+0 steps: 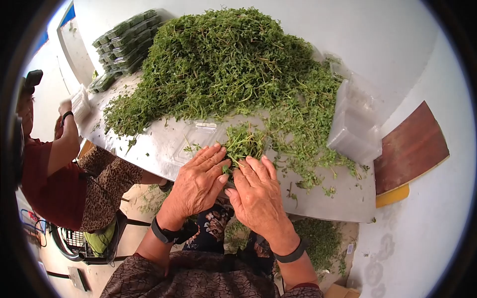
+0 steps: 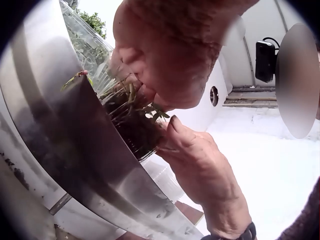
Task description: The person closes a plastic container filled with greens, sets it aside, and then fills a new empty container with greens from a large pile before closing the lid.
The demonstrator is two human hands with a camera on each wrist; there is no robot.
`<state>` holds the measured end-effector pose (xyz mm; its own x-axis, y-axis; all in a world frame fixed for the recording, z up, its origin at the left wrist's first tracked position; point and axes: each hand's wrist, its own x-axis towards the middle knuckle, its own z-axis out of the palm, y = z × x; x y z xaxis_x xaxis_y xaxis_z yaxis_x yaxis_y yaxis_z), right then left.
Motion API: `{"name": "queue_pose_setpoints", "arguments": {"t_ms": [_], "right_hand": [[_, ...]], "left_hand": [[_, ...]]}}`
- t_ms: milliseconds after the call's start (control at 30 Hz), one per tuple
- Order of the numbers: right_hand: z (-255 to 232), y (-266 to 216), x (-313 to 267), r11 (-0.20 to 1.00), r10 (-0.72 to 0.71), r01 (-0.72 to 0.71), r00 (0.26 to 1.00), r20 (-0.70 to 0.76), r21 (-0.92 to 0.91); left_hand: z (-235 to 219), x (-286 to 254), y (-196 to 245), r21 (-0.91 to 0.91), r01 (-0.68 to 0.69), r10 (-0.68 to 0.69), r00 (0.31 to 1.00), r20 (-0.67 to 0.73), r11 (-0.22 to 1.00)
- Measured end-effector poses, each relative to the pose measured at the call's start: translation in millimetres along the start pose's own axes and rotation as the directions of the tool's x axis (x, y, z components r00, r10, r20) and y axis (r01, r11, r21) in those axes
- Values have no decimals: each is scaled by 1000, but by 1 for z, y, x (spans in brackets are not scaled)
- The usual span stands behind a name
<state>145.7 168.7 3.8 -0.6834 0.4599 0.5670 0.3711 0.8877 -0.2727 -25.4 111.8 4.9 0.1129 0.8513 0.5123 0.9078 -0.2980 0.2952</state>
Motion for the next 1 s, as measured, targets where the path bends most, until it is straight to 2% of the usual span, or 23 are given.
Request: {"name": "queue_pose_setpoints", "arguments": {"t_ms": [100,167,267,433,567,767,933,1000], "right_hand": [[-11,6,-1,999,-32,30,998,53,38],[-21,10,-1,995,-32,33,999,-7,94],[-37,13,13,998,-51,51,999,6,36],[-38,25,36,992,-109,102,988,106,71],[-17,38,49,978,-173,141,959,224,152],[-2,44,61,965,-188,123,940,285,232],[0,48,59,957,-123,30,943,309,290],[-2,50,59,944,-99,-15,940,327,330]], "left_hand": [[1,2,0,-6,-32,32,997,-64,999],[2,1,2,2,-23,23,997,-74,1000],[3,1,3,12,-7,8,997,-77,1000],[4,0,6,-31,54,-56,996,-69,998],[5,-1,5,-71,54,-59,996,-70,996],[13,-8,0,-124,59,-74,990,-118,991],[16,-9,5,-194,44,-82,978,-190,980],[21,-8,3,-5,-7,6,989,-149,1000]]}}
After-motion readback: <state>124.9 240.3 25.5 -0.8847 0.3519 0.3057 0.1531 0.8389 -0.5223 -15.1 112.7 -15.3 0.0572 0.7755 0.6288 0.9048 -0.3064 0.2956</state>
